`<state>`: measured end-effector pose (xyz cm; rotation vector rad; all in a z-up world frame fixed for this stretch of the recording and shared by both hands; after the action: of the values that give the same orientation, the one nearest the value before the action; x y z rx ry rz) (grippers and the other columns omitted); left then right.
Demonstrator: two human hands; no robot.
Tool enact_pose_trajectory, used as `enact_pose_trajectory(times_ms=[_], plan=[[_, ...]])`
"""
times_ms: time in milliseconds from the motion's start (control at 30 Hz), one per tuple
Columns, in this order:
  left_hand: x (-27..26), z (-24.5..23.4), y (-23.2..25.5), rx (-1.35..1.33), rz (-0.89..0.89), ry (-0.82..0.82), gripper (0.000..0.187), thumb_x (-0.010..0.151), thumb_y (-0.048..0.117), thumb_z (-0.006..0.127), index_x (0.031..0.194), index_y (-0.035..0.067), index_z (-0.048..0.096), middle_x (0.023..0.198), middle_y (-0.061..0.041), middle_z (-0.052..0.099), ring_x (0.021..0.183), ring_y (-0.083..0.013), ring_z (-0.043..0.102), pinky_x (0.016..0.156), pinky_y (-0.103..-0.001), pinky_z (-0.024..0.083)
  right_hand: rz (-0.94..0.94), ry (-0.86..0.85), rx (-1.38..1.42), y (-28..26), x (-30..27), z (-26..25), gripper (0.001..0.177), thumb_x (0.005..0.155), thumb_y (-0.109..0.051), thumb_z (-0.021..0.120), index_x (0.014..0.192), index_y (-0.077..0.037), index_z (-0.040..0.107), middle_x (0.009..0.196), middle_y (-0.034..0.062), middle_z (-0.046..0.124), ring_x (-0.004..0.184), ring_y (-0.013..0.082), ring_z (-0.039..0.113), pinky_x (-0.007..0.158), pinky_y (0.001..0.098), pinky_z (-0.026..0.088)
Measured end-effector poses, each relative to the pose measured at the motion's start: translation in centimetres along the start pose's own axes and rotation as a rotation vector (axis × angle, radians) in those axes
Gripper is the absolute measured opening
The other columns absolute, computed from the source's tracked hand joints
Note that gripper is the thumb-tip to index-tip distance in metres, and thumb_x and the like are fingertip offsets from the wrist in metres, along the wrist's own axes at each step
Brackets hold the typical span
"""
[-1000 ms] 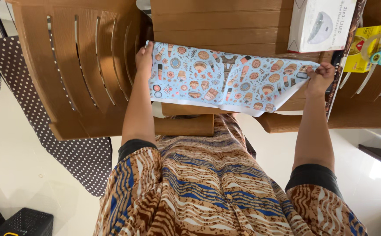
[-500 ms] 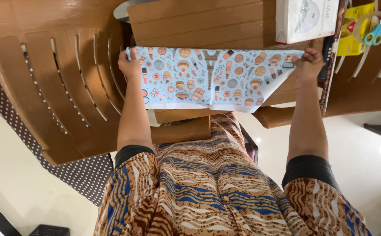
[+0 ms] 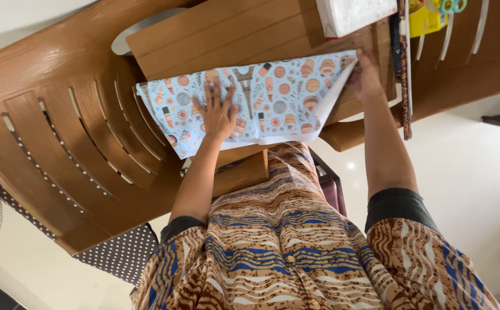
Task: The person places a small white box on a sheet of patterned wrapping paper on a wooden table. They fold the paper around the box, then use scissors to trim the excess paper along the edges. The person continues folding the paper to enclose the box, but does not tape or finish the wrap.
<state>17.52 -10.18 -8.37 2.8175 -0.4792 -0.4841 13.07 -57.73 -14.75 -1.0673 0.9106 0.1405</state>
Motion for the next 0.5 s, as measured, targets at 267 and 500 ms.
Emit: enact_pose_trajectory(times_ms=[267, 500], plan=[[0.8, 0.7, -0.5, 0.036, -0.084, -0.090, 0.062, 0.108, 0.047, 0.031, 0.167, 0.031, 0.022, 0.175, -0.006, -0.003, 0.159, -0.0316, -0.012, 0.114, -0.077, -0.013, 0.214, -0.116, -0.112, 6.6, -6.8, 0.2, 0.055, 0.097, -0.055, 0.051, 0.127, -0.010, 0.063, 0.119, 0.0094, 0.070, 0.110, 0.0250, 0.063, 0.100, 0.0466, 0.045], [1.6, -0.3, 0.5, 0.014, -0.147, -0.103, 0.062, 0.110, 0.043, 0.036, 0.167, 0.030, 0.017, 0.174, -0.006, -0.007, 0.157, -0.0312, -0.015, 0.114, -0.078, -0.014, -0.008, -0.299, -0.218, 1.8, -9.8, -0.6, 0.022, 0.098, -0.009, 0.072, 0.114, 0.002, 0.062, 0.105, 0.0114, 0.070, 0.091, 0.0216, 0.070, 0.079, 0.0409, 0.061]])
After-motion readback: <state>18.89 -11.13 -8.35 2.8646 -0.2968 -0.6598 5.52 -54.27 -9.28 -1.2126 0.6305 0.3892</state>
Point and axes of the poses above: each hand's wrist, its own x-axis towards the middle knuckle, its own z-axis out of the palm, y = z × x, the point moved 7 cm from there along x, towards the middle knuckle
